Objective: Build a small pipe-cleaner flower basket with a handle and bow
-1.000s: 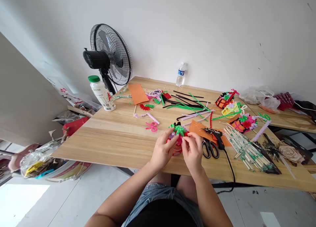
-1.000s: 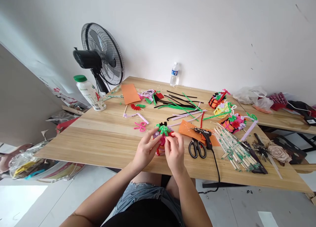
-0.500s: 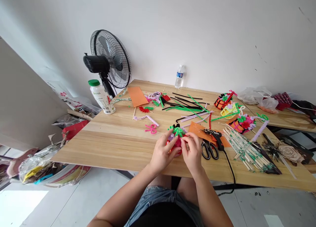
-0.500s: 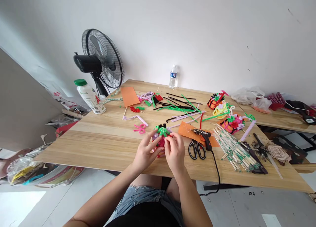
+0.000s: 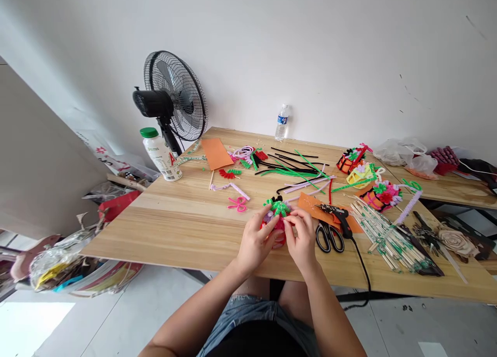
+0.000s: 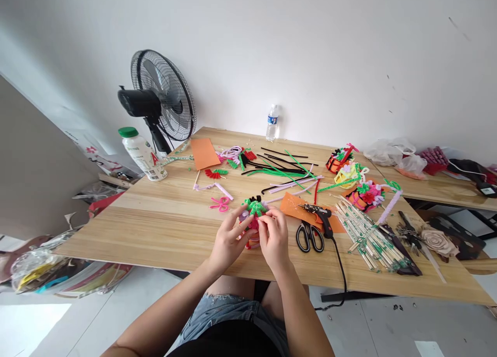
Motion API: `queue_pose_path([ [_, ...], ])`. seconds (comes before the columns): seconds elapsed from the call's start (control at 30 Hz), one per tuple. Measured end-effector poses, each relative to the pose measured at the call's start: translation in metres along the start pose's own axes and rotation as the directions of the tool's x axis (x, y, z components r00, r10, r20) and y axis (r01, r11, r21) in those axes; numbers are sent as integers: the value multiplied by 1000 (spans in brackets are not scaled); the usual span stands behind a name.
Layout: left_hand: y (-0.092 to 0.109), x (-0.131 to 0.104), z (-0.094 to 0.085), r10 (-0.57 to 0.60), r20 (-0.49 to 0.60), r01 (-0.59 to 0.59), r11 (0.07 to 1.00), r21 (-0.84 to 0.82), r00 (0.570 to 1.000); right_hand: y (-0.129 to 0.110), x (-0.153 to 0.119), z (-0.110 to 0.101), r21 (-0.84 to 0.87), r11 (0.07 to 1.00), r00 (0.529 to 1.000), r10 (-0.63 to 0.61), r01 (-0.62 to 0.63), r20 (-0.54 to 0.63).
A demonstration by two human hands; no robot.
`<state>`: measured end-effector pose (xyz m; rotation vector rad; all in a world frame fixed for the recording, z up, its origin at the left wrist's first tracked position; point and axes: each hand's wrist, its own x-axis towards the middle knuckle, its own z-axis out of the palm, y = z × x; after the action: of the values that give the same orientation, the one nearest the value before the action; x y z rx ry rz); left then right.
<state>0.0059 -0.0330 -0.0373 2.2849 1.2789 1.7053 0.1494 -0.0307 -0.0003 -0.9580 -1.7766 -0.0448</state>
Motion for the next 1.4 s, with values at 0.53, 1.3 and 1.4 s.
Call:
queue_pose_path([
  [0.53, -2, 2, 2, 50, -15, -50, 998, 33, 999, 4, -1, 3, 8, 1000, 1000, 4, -4, 3],
  [1.3, -2, 2, 1, 40, -5, -40, 999, 9, 999, 4, -1, 2, 31, 999, 1000, 6, -6, 13],
  [1.4, -1, 3, 0, 40, -3, -40, 999, 12, 999, 5, -2, 3, 40, 999, 1000, 17, -18, 18],
])
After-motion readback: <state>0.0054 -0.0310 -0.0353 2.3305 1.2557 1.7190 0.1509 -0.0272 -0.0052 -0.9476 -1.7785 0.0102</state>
